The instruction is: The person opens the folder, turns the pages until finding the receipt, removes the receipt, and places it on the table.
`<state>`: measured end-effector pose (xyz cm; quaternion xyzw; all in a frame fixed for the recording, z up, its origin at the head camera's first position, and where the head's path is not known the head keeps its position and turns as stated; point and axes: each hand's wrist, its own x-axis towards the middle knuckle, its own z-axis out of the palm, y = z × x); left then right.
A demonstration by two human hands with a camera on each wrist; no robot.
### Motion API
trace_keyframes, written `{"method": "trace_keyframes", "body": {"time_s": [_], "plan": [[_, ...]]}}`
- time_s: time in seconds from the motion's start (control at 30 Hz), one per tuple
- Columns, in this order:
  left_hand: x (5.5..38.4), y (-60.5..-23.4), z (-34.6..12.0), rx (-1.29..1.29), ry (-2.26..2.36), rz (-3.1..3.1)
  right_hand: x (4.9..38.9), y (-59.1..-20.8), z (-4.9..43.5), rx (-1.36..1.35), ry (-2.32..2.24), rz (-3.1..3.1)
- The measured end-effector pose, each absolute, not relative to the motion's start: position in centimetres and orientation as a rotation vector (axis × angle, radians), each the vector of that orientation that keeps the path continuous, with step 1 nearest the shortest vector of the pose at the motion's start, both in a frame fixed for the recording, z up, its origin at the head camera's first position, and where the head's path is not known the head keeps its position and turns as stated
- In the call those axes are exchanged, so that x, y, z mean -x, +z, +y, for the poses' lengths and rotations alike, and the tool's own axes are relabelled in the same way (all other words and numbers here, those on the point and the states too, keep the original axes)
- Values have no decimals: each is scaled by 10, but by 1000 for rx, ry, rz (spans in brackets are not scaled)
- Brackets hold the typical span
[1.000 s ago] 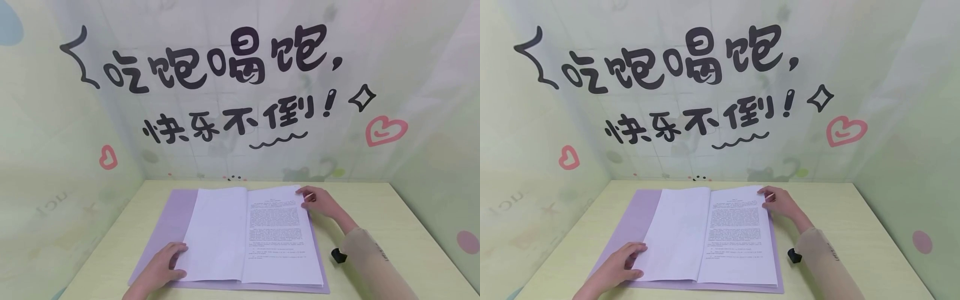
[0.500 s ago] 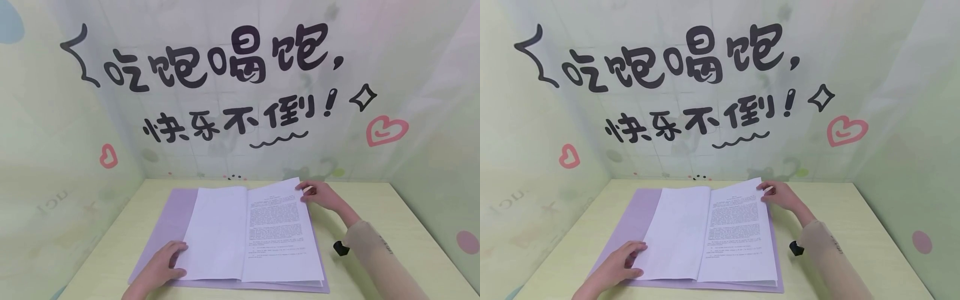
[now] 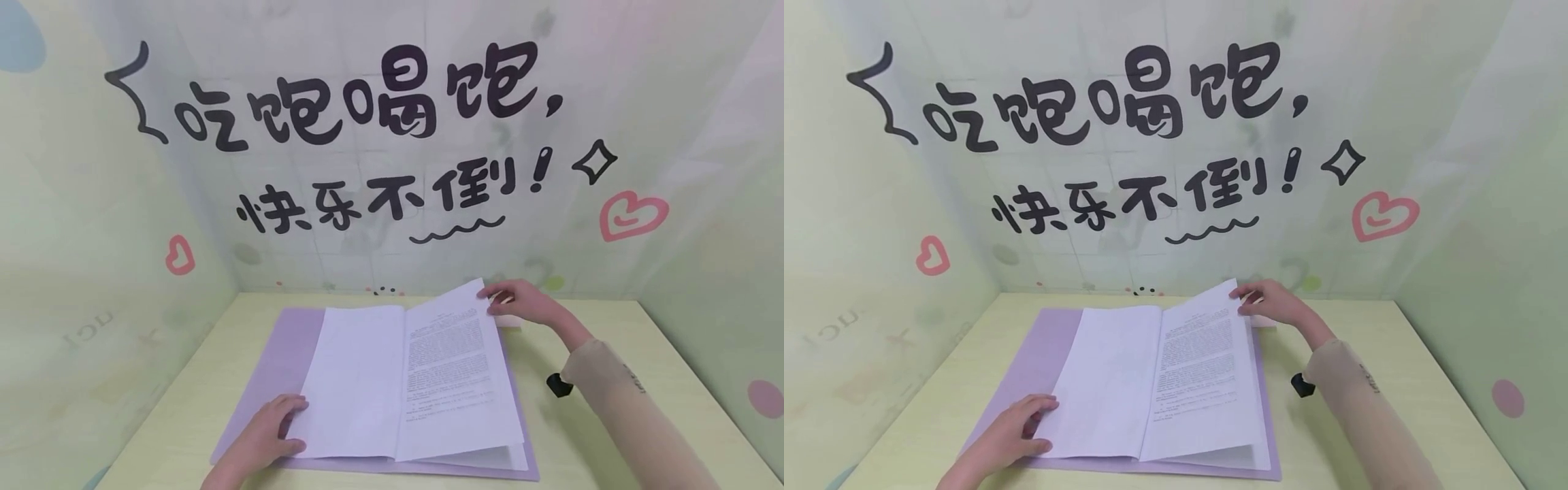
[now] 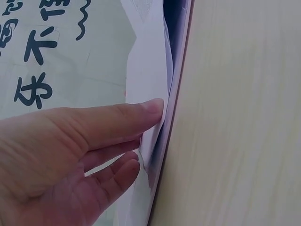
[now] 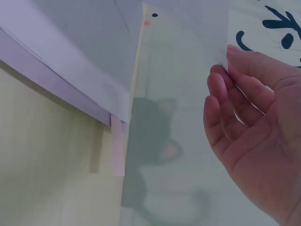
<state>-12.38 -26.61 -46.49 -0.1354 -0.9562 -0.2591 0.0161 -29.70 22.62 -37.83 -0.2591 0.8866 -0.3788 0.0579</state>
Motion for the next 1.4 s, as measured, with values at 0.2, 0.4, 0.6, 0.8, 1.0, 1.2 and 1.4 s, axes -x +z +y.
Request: {"method": "trace_keyframes", "body": {"time_s": [0.2,0.4,0.6,0.8,1.0,1.2,1.4], "plan": [[123,-464,-265,468,-824,-2958,304,-361,216,898,-1125,2675],[124,-466,-269,544,-1003,-2933,309,-344,194,966,-1160,2652],[123,-466,-267,502,-889,-2942,315,-331,163,941,-1191,2662],[122,-465,-265,451,-775,-2944,320,-323,132,950,-1219,2680],[122,-467,-266,447,-748,-2935,323,-319,100,973,-1251,2660],[121,-466,-266,398,-777,-2961,325,-323,71,992,-1317,2651],[120,-465,-266,404,-771,-2947,326,-333,45,1035,-1403,2619]]}}
